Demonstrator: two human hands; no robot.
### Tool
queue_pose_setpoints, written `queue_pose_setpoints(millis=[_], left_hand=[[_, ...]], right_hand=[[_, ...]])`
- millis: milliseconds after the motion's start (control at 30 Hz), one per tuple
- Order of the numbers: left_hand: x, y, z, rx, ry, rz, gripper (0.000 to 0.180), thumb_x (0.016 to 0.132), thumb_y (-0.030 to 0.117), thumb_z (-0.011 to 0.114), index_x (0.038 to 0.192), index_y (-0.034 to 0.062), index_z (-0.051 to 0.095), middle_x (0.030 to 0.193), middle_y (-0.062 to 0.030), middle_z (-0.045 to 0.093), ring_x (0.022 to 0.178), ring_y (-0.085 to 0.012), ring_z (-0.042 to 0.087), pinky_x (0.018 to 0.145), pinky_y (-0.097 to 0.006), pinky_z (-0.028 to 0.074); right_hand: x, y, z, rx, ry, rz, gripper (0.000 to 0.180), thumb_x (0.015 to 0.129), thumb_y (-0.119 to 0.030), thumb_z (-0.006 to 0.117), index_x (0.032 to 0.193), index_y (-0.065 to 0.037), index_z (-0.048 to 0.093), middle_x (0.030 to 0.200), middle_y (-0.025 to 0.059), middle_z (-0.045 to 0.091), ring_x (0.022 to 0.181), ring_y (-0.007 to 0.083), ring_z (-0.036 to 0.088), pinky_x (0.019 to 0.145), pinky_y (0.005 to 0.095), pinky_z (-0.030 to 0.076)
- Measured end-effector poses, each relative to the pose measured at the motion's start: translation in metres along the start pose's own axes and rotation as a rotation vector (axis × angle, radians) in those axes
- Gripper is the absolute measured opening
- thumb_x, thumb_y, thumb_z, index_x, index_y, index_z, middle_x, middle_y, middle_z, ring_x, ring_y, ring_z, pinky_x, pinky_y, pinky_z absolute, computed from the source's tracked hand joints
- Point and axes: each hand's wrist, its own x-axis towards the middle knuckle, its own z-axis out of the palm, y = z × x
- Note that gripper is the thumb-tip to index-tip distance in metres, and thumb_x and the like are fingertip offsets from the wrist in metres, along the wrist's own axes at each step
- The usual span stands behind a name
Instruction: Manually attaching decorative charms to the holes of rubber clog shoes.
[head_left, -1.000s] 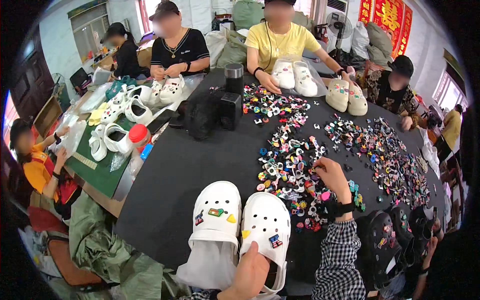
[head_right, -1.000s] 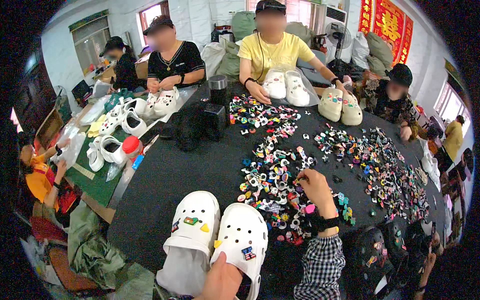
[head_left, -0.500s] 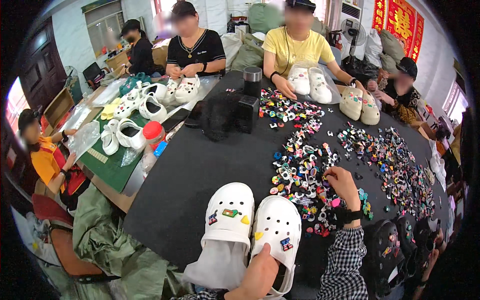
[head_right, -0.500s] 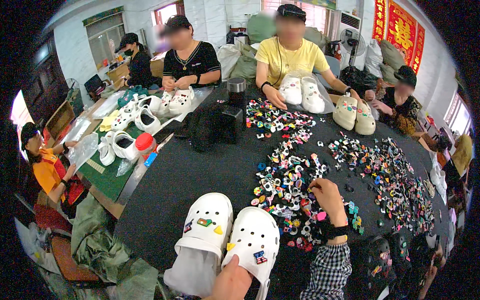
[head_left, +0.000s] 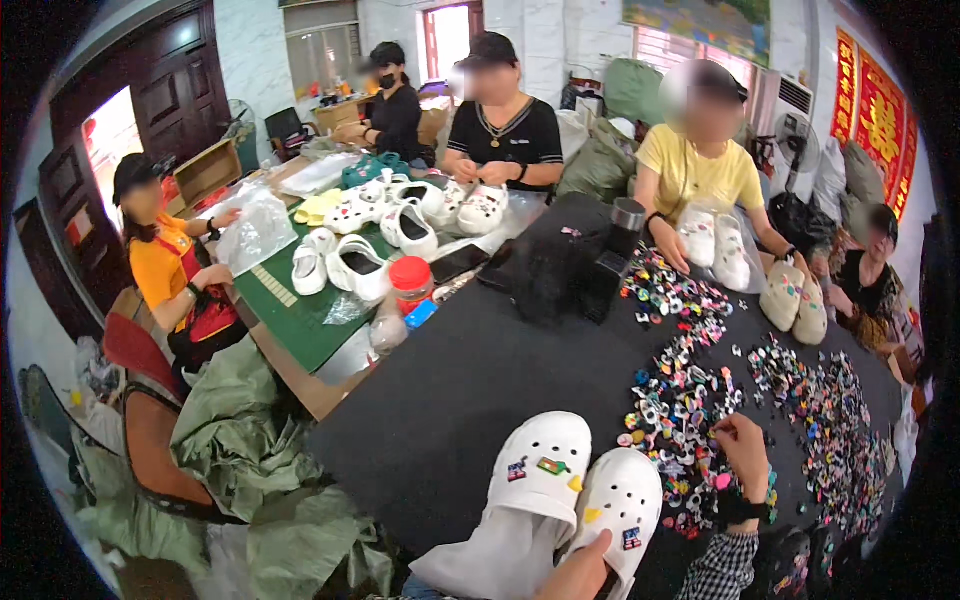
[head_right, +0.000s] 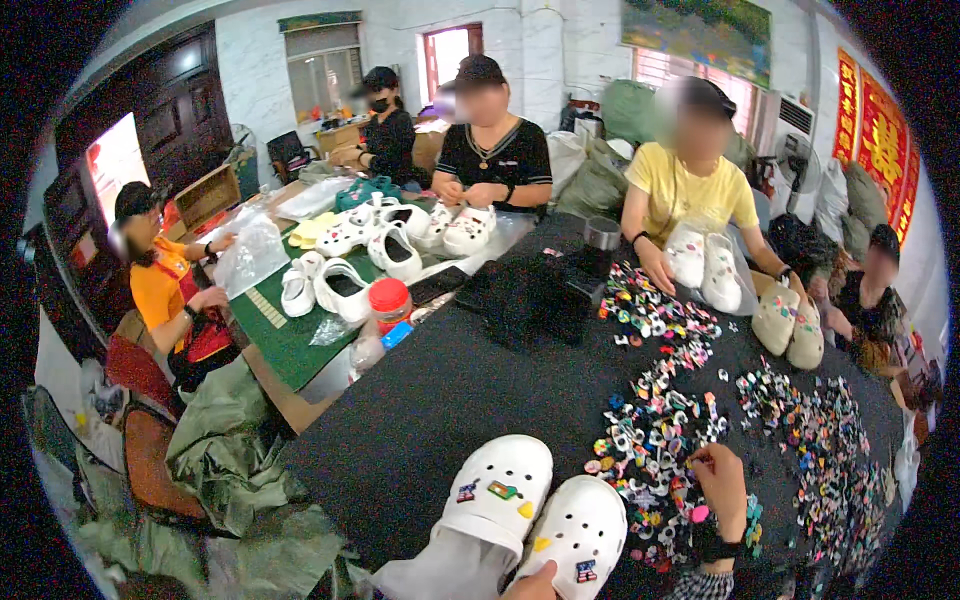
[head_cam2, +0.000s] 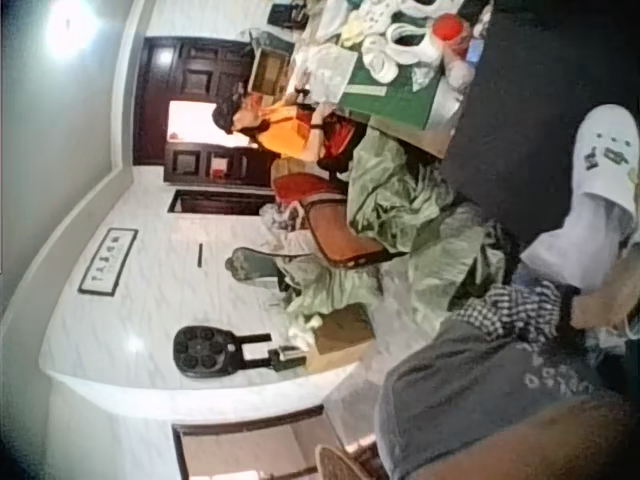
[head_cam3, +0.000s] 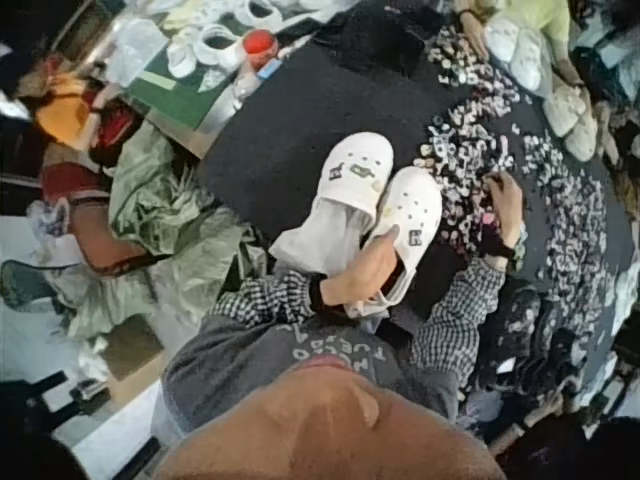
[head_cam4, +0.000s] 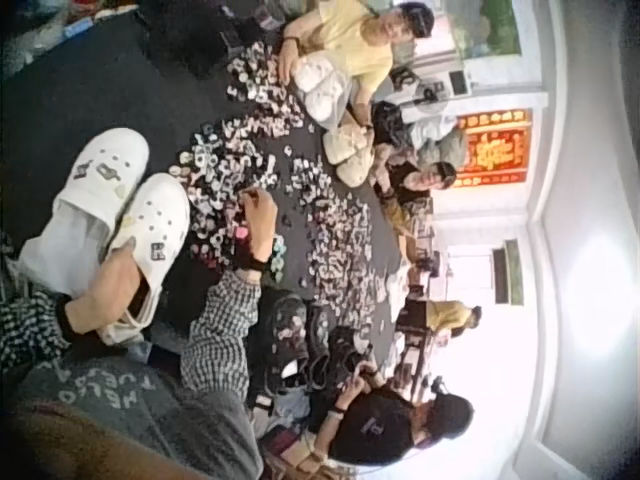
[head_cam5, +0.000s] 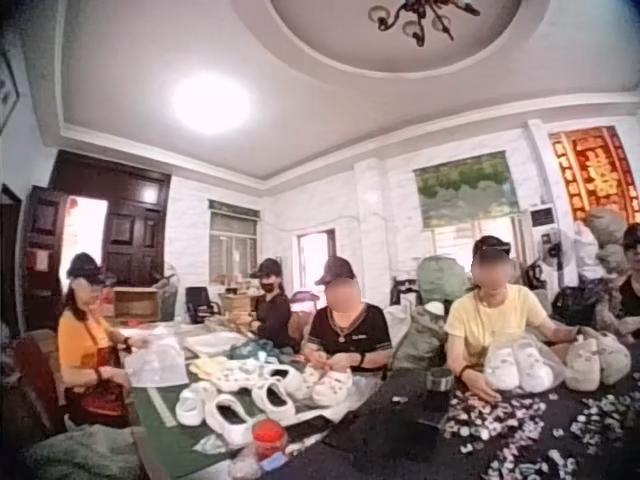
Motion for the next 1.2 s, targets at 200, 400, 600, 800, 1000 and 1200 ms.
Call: queue_pose_setpoints(millis=[200, 400, 600, 800, 1000, 1200], left_hand=[[0.004, -0.018, 0.023, -1.186, 0.087, -0.08, 0.052, 0.107, 0.032, 0.039, 0.059, 0.0127, 0.034, 0.058, 0.0009, 0.027, 0.058, -0.0107, 0.029, 0.061, -0.028, 0.037], [0.014, -0.023, -0.01, -0.925, -0.086, -0.059, 0.052, 0.106, 0.04, 0.039, 0.062, 0.0124, 0.039, 0.061, 0.0007, 0.032, 0.061, -0.0107, 0.032, 0.065, -0.028, 0.038], [0.022, -0.022, -0.013, -0.571, -0.108, -0.024, 0.052, 0.106, 0.04, 0.039, 0.063, 0.0115, 0.039, 0.061, 0.0003, 0.03, 0.061, -0.0112, 0.032, 0.069, -0.029, 0.038], [0.027, -0.019, -0.029, -0.232, -0.124, 0.021, 0.052, 0.106, 0.039, 0.04, 0.063, 0.0103, 0.039, 0.061, -0.0002, 0.028, 0.061, -0.0117, 0.031, 0.073, -0.029, 0.038], [0.013, -0.015, -0.014, -0.945, -0.074, -0.098, 0.053, 0.106, 0.04, 0.04, 0.06, 0.0133, 0.036, 0.06, 0.0005, 0.024, 0.058, -0.0115, 0.028, 0.064, -0.028, 0.035], [0.016, -0.008, -0.016, -0.28, -0.018, -0.002, 0.049, 0.105, 0.038, 0.042, 0.062, 0.015, 0.036, 0.063, 0.0017, 0.024, 0.06, -0.0106, 0.028, 0.06, -0.027, 0.033]], right_hand=[[0.002, 0.002, -0.015, -0.067, -0.013, 0.007, 0.012, 0.078, -0.004, 0.066, 0.088, 0.002, 0.066, 0.08, 0.0148, 0.063, 0.071, 0.0261, 0.062, 0.067, 0.0354, 0.049], [0.019, -0.004, -0.025, -0.164, -0.086, -0.001, 0.014, 0.076, -0.005, 0.067, 0.088, 0.002, 0.067, 0.081, 0.016, 0.062, 0.074, 0.0287, 0.064, 0.07, 0.0363, 0.05], [0.035, -0.009, -0.021, -0.206, -0.181, 0.078, 0.019, 0.073, -0.01, 0.066, 0.088, 0.002, 0.067, 0.079, 0.0165, 0.066, 0.073, 0.0271, 0.066, 0.07, 0.0358, 0.052], [0.049, 0.043, -0.009, -0.285, -0.221, -0.007, 0.018, 0.074, -0.014, 0.067, 0.084, 0.0, 0.068, 0.074, 0.0121, 0.067, 0.068, 0.0196, 0.065, 0.063, 0.032, 0.051], [0.049, 0.035, 0.003, -0.262, -0.215, 0.031, 0.02, 0.077, -0.015, 0.066, 0.09, 0.0, 0.064, 0.079, 0.0133, 0.068, 0.074, 0.0267, 0.066, 0.067, 0.0372, 0.052], [0.043, 0.035, -0.004, -0.281, -0.207, 0.078, 0.024, 0.077, -0.018, 0.066, 0.093, -0.001, 0.063, 0.085, 0.0173, 0.069, 0.081, 0.0324, 0.067, 0.071, 0.0393, 0.052]])
